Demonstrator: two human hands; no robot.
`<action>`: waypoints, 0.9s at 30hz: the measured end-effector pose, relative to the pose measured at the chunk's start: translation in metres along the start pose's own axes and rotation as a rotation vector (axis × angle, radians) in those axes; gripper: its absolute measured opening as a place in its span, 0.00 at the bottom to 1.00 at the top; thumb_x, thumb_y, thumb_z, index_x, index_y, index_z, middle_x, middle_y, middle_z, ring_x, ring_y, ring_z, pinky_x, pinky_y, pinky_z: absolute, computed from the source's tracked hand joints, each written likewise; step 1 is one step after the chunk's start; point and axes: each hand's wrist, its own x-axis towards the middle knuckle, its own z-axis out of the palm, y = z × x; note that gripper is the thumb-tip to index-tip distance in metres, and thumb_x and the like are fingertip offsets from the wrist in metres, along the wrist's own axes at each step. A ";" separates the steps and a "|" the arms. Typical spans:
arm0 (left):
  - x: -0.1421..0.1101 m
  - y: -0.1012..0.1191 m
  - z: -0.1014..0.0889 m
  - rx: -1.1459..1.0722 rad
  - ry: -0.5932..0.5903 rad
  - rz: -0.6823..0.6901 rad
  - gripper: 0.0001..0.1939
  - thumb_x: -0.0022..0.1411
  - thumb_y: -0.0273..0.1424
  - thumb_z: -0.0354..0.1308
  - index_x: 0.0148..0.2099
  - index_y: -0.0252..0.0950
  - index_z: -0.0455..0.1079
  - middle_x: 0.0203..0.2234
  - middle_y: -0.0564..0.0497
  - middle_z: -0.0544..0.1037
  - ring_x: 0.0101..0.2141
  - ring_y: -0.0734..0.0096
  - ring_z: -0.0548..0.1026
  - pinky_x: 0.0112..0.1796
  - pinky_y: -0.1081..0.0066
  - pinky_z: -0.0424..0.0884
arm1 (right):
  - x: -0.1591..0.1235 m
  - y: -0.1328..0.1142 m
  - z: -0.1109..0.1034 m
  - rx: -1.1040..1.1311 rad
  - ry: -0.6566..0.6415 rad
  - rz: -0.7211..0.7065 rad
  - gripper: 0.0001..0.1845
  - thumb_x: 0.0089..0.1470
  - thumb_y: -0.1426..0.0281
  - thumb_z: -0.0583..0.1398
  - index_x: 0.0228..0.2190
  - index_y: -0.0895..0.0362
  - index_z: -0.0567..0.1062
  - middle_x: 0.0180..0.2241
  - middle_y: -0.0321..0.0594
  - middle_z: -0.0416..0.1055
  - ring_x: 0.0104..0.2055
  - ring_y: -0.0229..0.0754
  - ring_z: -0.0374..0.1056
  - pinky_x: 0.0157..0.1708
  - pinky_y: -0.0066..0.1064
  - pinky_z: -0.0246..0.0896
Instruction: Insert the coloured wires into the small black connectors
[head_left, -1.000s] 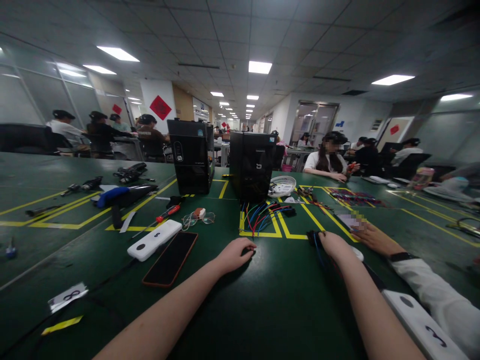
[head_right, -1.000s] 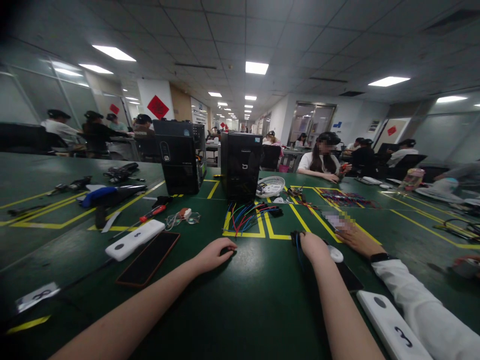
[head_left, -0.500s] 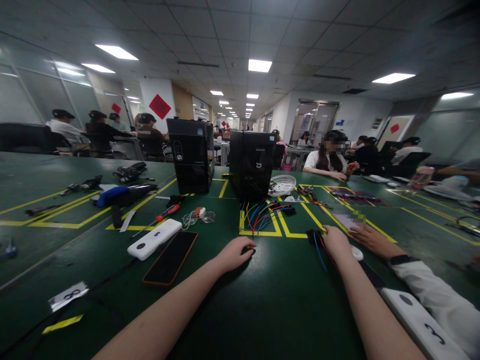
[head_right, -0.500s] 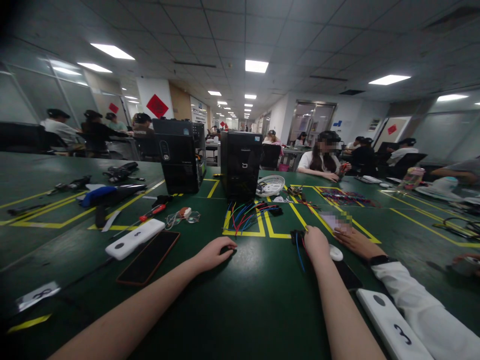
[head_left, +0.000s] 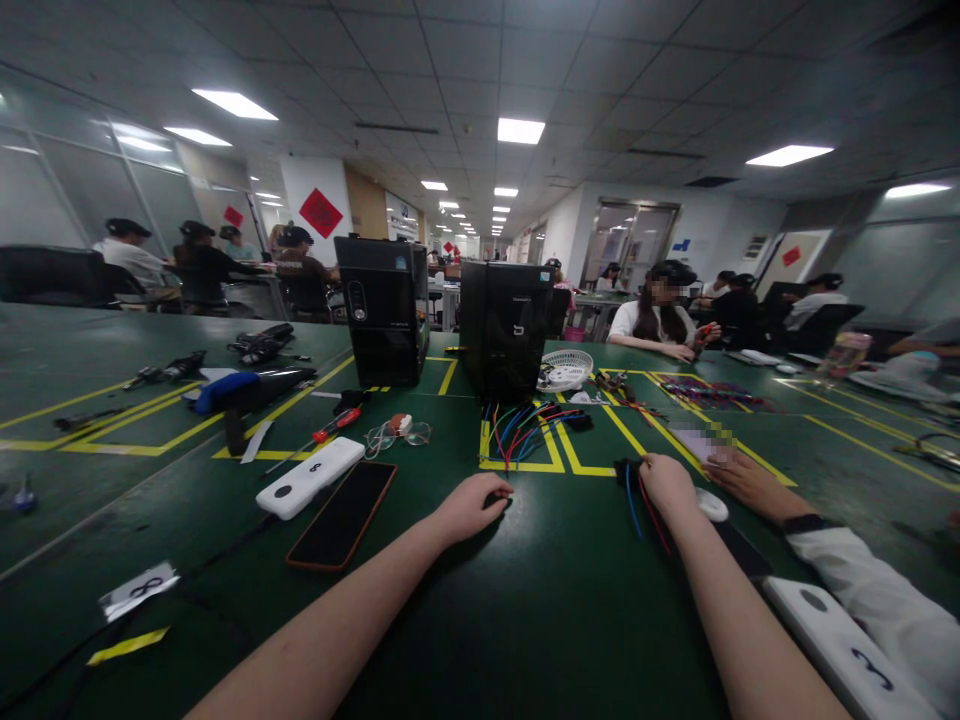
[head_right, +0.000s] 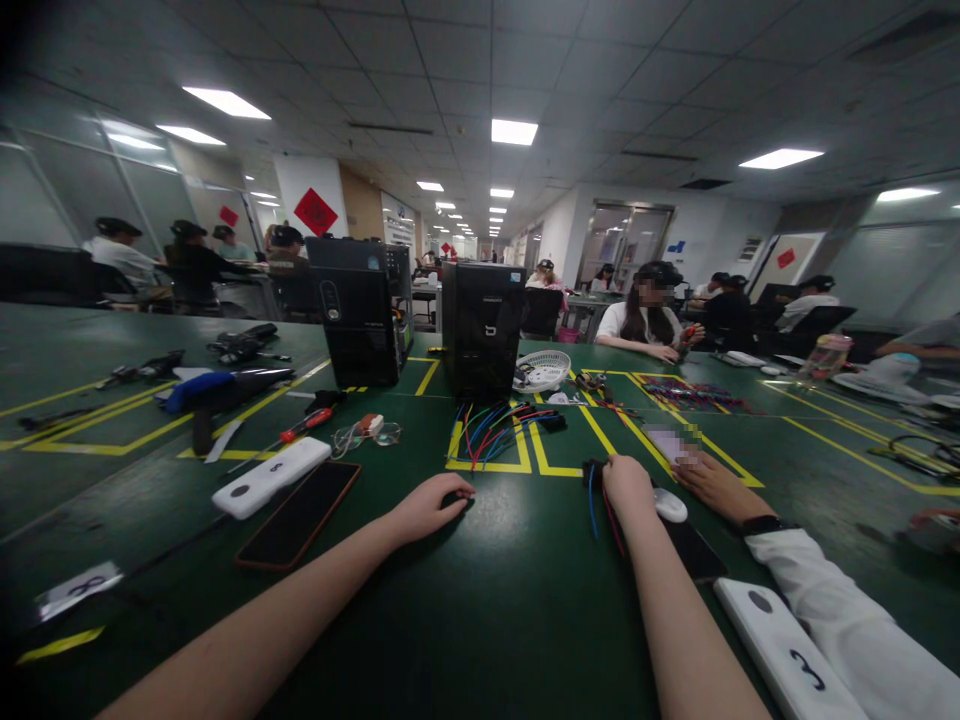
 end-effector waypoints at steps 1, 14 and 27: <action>0.000 0.000 0.000 -0.001 0.000 -0.001 0.10 0.60 0.26 0.51 0.43 0.36 0.70 0.38 0.49 0.75 0.40 0.68 0.71 0.44 0.70 0.66 | 0.000 0.000 0.000 0.004 -0.007 -0.001 0.18 0.54 0.74 0.49 0.37 0.65 0.76 0.37 0.54 0.73 0.40 0.46 0.68 0.36 0.30 0.57; 0.000 -0.002 0.001 -0.027 0.005 -0.008 0.10 0.60 0.26 0.51 0.43 0.36 0.70 0.38 0.49 0.75 0.39 0.68 0.72 0.43 0.70 0.67 | -0.012 -0.023 -0.002 -0.053 -0.030 -0.117 0.25 0.60 0.61 0.46 0.32 0.63 0.77 0.36 0.53 0.70 0.37 0.46 0.68 0.37 0.33 0.58; 0.005 -0.018 0.009 -0.046 0.267 -0.252 0.10 0.60 0.26 0.49 0.39 0.34 0.72 0.35 0.47 0.76 0.38 0.66 0.72 0.44 0.68 0.68 | -0.132 -0.168 0.022 0.123 0.163 -0.711 0.30 0.55 0.61 0.54 0.57 0.60 0.60 0.55 0.50 0.61 0.57 0.50 0.54 0.55 0.44 0.46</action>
